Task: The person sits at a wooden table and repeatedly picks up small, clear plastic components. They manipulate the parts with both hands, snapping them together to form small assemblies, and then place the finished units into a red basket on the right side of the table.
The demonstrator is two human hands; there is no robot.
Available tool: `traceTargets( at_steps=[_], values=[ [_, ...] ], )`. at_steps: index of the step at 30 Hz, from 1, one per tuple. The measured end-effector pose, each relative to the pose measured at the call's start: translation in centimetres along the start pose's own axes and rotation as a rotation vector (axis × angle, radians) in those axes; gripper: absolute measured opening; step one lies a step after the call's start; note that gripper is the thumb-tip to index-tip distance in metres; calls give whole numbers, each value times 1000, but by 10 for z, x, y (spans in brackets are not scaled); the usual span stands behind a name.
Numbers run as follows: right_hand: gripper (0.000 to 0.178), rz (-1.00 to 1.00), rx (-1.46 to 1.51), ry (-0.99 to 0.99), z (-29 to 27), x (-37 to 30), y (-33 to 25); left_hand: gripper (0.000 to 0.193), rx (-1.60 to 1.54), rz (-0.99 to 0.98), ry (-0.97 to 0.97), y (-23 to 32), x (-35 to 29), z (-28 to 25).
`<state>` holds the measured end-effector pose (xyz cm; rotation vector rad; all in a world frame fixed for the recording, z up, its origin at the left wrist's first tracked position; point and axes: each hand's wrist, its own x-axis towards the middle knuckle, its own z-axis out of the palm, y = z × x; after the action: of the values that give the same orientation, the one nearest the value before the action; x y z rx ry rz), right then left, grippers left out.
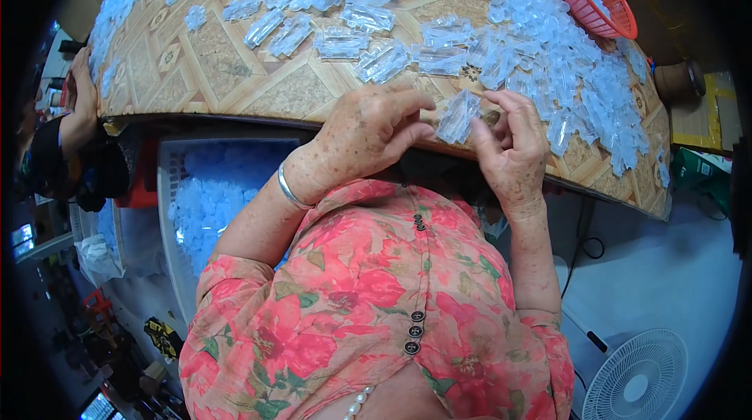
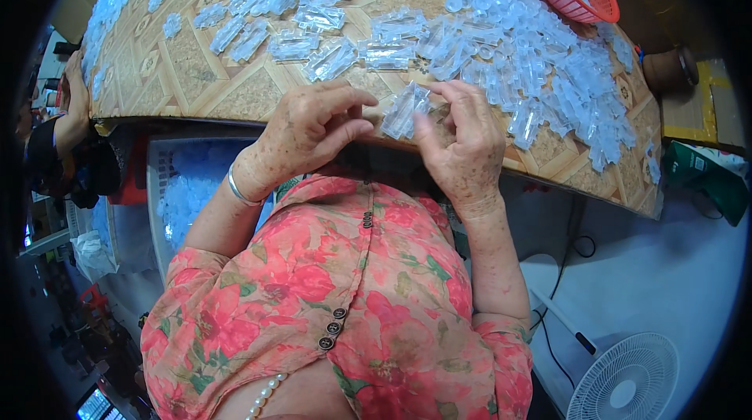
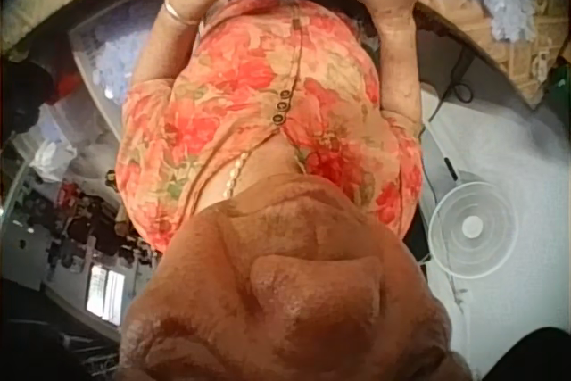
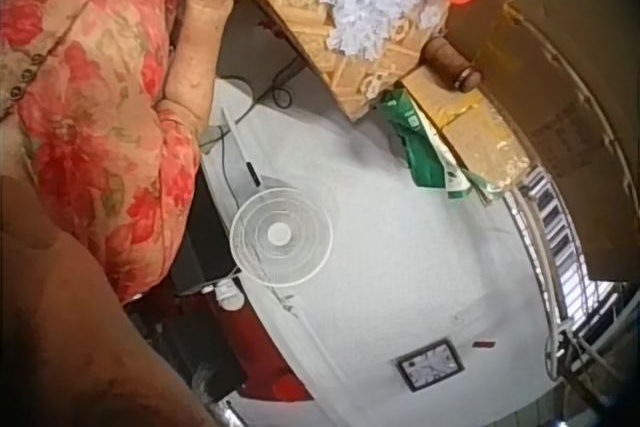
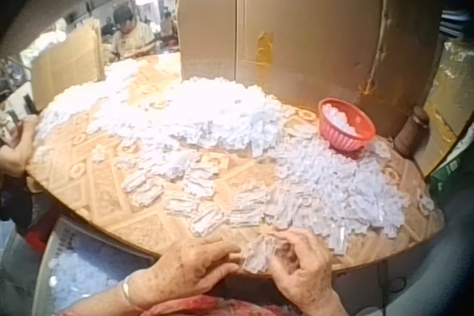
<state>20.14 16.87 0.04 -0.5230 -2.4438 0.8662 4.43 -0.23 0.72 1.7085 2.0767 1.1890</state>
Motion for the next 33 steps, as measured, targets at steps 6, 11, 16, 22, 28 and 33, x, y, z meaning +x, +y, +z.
traceTargets(
  at_steps=[6, 11, 16, 22, 28, 33],
  values=[
    [74, -156, -152, -38, 13, -4, -4, 45, -80, -30, 73, 4, 10, 8],
    [71, -291, 42, -210, 5, 1, 6, 54, -48, -10, 111, -5, 13, 19],
    [63, -240, 97, -172, -9, 8, -1, 48, -67, -94, 10, -11, 12, 14],
    [43, -202, -390, 116, -4, 35, 23, 28, -601, -556, 50, -11, 15, 9],
    [28, -218, -388, 156, -1, 41, 34, 42, -1042, -551, 153, -7, 17, 10],
    [27, -312, -418, 176, -7, 32, 21, 52, -1283, -509, 239, -7, 30, 31]
  ],
)
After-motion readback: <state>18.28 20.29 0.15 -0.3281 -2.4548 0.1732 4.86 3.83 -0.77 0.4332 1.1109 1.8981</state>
